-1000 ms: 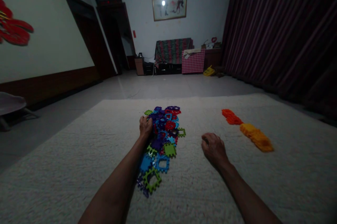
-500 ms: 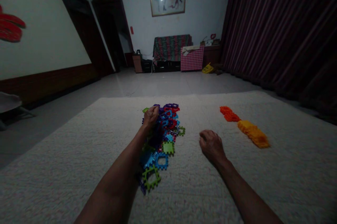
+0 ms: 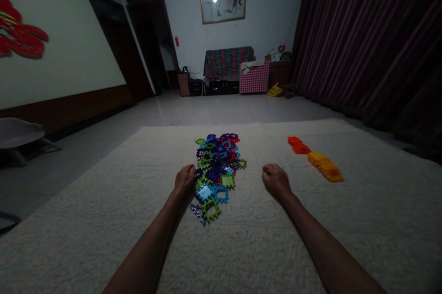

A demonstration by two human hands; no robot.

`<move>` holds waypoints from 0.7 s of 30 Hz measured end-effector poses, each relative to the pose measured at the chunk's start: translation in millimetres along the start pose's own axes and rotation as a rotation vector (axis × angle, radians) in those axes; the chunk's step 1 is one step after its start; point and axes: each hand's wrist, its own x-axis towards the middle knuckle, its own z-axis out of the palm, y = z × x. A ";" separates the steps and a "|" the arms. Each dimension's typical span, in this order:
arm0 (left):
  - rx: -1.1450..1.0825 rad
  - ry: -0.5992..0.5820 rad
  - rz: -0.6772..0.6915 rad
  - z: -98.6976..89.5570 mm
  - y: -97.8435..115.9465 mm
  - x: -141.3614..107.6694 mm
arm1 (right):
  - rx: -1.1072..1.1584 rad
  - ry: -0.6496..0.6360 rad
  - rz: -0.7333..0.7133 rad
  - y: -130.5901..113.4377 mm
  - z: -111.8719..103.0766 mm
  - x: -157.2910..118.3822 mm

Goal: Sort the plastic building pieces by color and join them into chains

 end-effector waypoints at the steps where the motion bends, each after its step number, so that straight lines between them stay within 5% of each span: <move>1: 0.026 -0.023 0.029 1.3 -0.9 -4.2 | 0.047 -0.007 0.019 -5.4 1.1 -1.8; 7: 0.128 -0.083 0.178 18.0 3.2 -17.8 | 0.347 -0.127 -0.066 -61.0 11.5 -25.3; 14: 0.062 0.040 0.223 39.6 10.8 -25.7 | 0.237 -0.407 -0.107 -122.5 1.6 -59.6; 21: 0.003 0.099 0.223 43.9 13.1 -26.6 | 0.189 -0.519 -0.102 -166.9 -3.0 -80.6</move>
